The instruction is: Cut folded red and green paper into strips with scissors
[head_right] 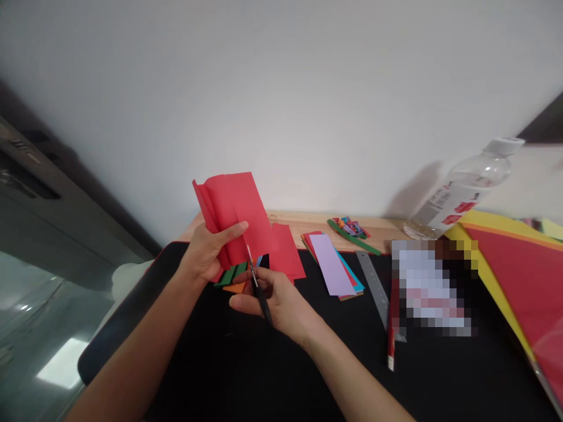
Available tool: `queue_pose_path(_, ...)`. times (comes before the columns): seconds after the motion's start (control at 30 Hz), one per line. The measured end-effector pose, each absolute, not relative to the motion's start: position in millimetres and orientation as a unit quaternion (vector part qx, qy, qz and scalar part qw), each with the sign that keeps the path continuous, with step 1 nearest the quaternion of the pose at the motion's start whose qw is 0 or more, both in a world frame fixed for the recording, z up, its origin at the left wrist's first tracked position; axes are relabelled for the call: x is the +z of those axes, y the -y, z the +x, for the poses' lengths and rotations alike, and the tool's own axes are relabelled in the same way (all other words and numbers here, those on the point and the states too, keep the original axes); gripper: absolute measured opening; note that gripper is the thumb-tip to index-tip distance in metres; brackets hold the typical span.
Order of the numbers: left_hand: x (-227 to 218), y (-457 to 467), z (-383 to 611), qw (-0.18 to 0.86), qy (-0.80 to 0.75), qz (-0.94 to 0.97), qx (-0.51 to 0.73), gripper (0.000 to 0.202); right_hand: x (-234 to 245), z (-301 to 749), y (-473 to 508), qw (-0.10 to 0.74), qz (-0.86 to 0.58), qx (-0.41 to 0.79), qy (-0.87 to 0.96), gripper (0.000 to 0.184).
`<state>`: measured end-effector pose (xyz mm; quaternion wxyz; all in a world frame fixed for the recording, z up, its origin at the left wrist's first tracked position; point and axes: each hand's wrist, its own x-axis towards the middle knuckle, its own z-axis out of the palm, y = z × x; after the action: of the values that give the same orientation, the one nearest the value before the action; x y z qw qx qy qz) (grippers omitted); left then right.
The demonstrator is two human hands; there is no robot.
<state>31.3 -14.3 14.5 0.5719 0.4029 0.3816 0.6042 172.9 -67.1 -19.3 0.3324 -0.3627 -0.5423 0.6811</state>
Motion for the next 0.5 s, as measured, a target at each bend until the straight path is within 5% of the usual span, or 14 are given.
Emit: queue_pose_path(0.5,16.6,15.1,31.1,0.577,-0.377,0.4,0.604,0.032,-19.0,173.5,66.1,0.331,-0.353,0.679,0.552,0.046)
